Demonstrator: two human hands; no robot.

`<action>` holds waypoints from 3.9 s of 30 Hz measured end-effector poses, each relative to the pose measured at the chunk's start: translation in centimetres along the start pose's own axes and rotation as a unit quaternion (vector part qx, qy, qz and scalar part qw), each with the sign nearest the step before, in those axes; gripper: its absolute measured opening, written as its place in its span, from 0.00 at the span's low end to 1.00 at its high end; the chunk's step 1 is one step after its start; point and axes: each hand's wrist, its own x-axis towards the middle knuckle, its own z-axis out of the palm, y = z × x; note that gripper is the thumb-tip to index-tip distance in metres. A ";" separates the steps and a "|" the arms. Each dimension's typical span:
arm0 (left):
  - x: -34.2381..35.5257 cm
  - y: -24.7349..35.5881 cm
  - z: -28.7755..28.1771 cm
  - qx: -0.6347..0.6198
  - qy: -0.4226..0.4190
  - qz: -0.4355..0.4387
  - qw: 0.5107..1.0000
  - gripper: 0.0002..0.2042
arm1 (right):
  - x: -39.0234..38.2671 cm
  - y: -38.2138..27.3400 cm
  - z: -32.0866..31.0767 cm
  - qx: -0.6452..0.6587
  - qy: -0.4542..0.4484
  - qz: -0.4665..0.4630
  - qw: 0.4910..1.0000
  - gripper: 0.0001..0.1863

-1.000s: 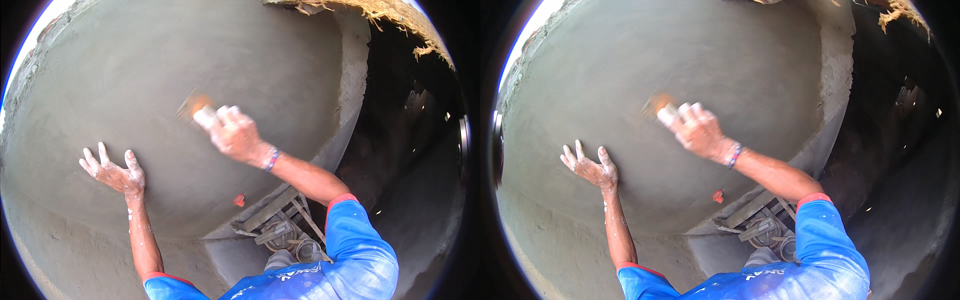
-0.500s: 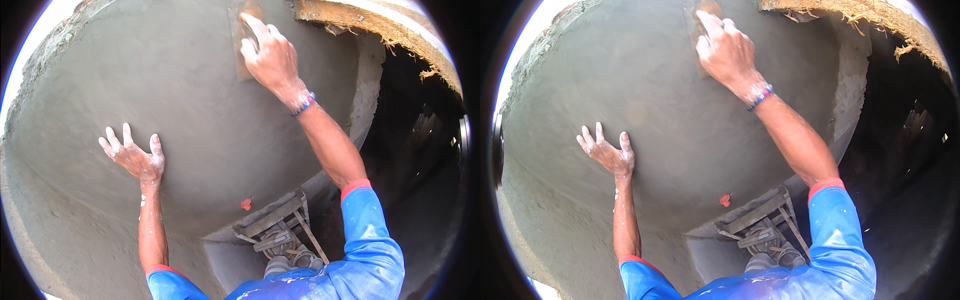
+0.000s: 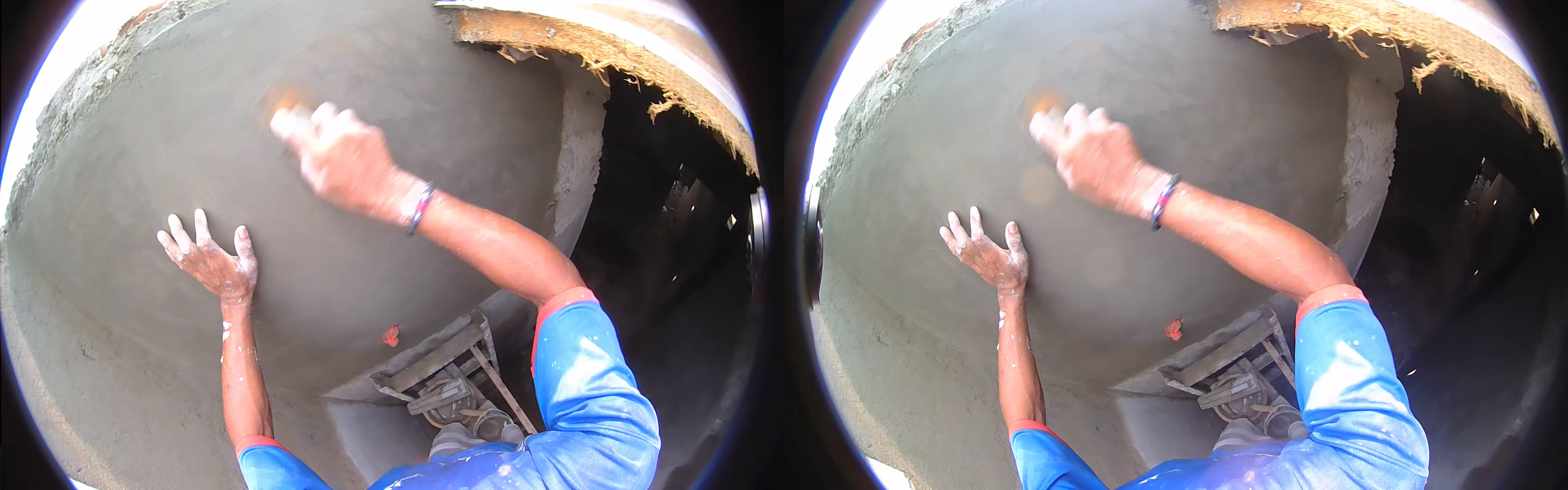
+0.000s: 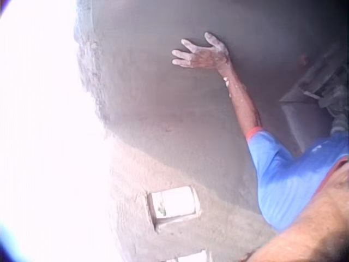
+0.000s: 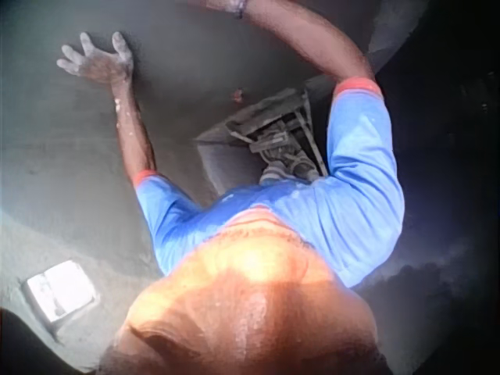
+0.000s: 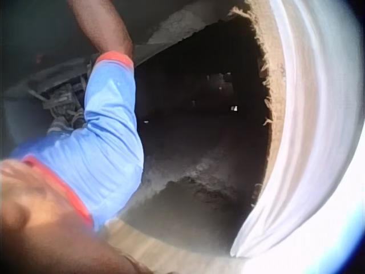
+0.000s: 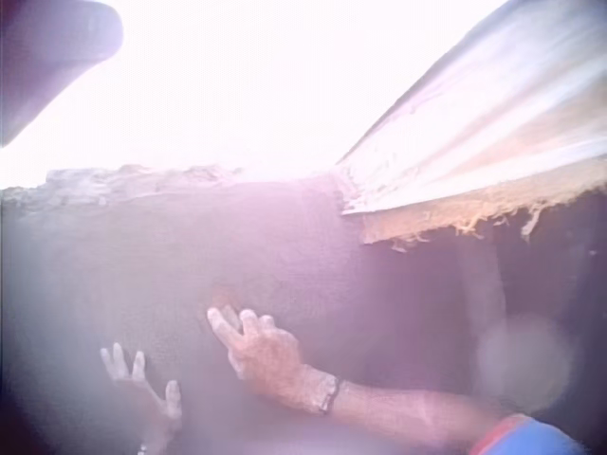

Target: The person applies plaster to a concrete wall using a trowel and a float, smoothing the surface while standing on a wooden ladder.

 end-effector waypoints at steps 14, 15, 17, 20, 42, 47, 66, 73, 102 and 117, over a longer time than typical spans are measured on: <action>0.5 1.5 0.3 -0.005 0.005 0.000 1.000 0.31 | -14.8 6.7 -1.1 0.029 -0.051 0.108 0.992 0.32; 0.3 1.1 0.0 0.001 0.003 0.001 1.000 0.31 | -12.6 4.4 -0.1 0.014 -0.077 0.045 0.996 0.31; 0.0 0.2 -0.2 0.003 -0.005 0.000 1.000 0.31 | -4.9 1.6 0.0 -0.014 -0.054 -0.050 0.997 0.30; 0.2 -0.1 -0.5 0.008 -0.006 -0.003 1.000 0.30 | 4.0 4.3 -3.1 -0.052 0.005 -0.024 0.998 0.25; 0.5 1.2 -0.1 0.027 -0.008 -0.024 0.999 0.32 | -6.0 10.0 -3.4 0.036 0.071 0.201 0.976 0.26; -0.4 0.0 -0.2 0.032 -0.015 -0.016 0.999 0.32 | -4.1 -1.3 1.1 -0.008 -0.075 -0.051 0.996 0.28; -0.5 0.4 0.1 0.041 -0.033 -0.012 0.999 0.34 | -14.4 -0.2 2.2 0.035 -0.071 0.023 0.997 0.30; 1.0 1.0 0.2 0.038 -0.005 -0.015 0.999 0.34 | 1.7 5.7 -2.7 0.006 0.109 0.145 0.983 0.26; -0.4 0.4 0.4 0.034 -0.001 0.017 0.999 0.31 | -12.4 -0.7 2.9 0.009 -0.072 -0.054 0.996 0.29; -0.5 0.4 0.9 0.034 0.017 0.028 0.999 0.33 | -17.3 2.9 2.7 0.027 -0.073 0.073 0.994 0.28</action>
